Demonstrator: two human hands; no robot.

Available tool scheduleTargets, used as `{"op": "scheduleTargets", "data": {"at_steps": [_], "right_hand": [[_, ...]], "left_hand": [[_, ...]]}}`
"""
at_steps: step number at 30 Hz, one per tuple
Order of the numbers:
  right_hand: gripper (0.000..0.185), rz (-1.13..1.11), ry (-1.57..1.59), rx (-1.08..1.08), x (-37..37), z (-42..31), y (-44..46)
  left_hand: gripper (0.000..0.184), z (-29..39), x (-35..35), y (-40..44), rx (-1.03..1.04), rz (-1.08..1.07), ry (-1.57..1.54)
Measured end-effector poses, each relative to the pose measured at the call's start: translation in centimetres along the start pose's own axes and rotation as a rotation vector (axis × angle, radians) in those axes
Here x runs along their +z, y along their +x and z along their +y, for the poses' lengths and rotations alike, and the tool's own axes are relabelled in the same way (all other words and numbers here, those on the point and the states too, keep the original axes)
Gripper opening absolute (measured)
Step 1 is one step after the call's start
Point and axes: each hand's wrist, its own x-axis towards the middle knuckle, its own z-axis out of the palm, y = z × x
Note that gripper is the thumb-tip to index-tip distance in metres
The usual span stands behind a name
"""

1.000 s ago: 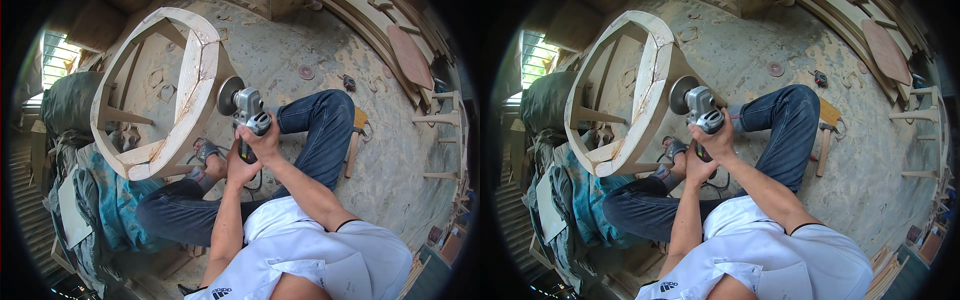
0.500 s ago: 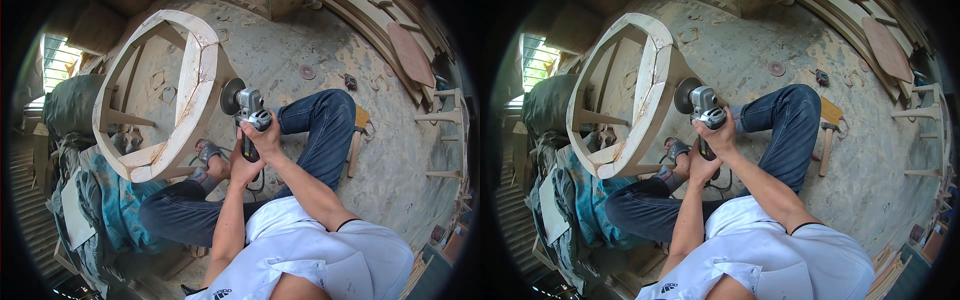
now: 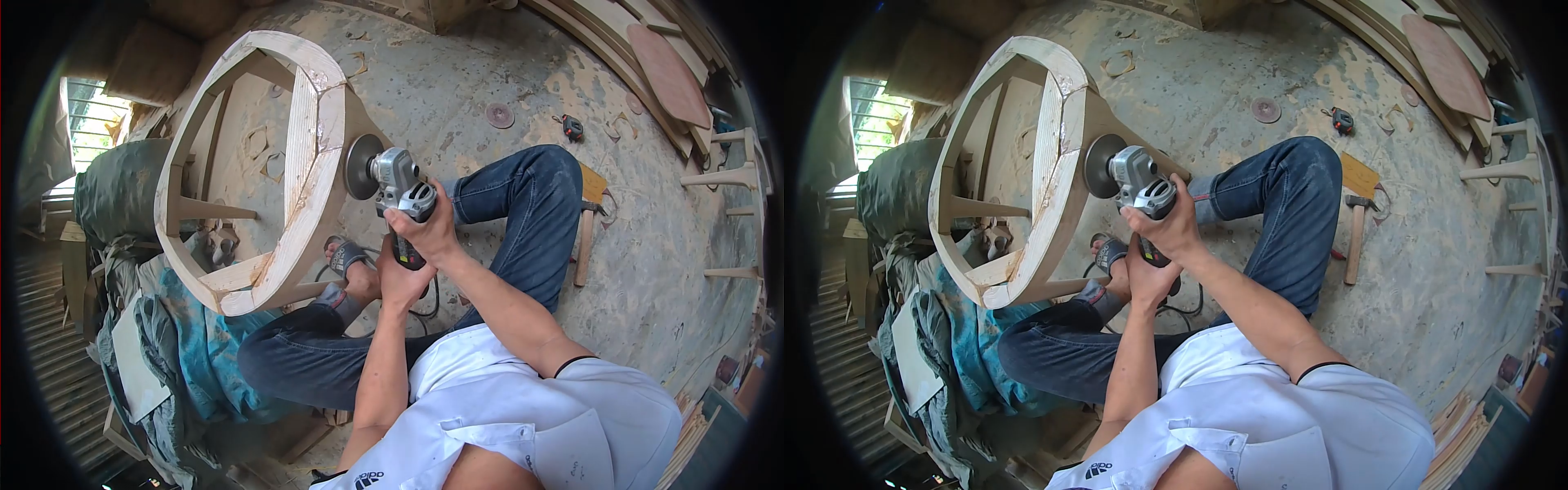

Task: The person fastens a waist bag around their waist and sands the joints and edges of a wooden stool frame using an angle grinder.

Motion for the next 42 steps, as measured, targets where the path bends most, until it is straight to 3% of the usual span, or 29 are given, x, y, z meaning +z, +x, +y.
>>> {"op": "scheduleTargets", "data": {"at_steps": [4, 9, 13, 19, 22, 26, 30, 35, 38, 42], "right_hand": [[0.062, 0.052, 0.230, 0.117, -0.3, 1.0, 0.8], [0.068, 0.006, 0.118, -0.036, -0.5, -2.1, 0.6], [0.081, -0.078, 0.124, -0.004, -0.2, -2.9, 1.3], [0.074, -0.035, 0.101, 0.046, -0.9, -1.6, 1.4], [0.064, 0.004, 0.264, 0.183, -1.1, -1.4, 1.4], [0.063, -0.043, 0.148, -0.005, -1.3, -3.0, 2.0], [0.067, -0.101, 0.095, -0.022, -1.2, -4.5, 2.6], [0.061, -0.072, 0.138, 0.071, -1.6, -2.8, 2.6], [0.054, -0.038, 0.301, 0.219, -1.7, -1.3, 2.3], [0.051, -0.061, 0.332, 0.209, -2.0, -0.5, 2.7]], "left_hand": [[0.070, 0.8, 0.5, 0.2, -0.125, -0.038, 0.100], [0.070, 2.9, 0.5, -0.2, 0.024, 0.019, -0.021], [0.070, 3.3, 0.4, 0.0, 0.086, 0.065, -0.016], [0.061, 1.5, 1.3, 0.0, -0.020, 0.023, -0.025], [0.056, 2.0, 1.6, 0.1, -0.012, 0.010, 0.023], [0.056, 3.5, 1.5, 0.0, 0.005, 0.024, -0.036], [0.059, 3.7, 1.6, 0.2, 0.031, 0.061, -0.050], [0.055, 3.1, 2.7, 0.3, 0.070, 0.077, -0.047], [0.053, 2.8, 2.5, 0.2, -0.114, -0.001, 0.054], [0.050, 3.1, 2.5, 0.2, -0.012, 0.023, 0.064]]}}
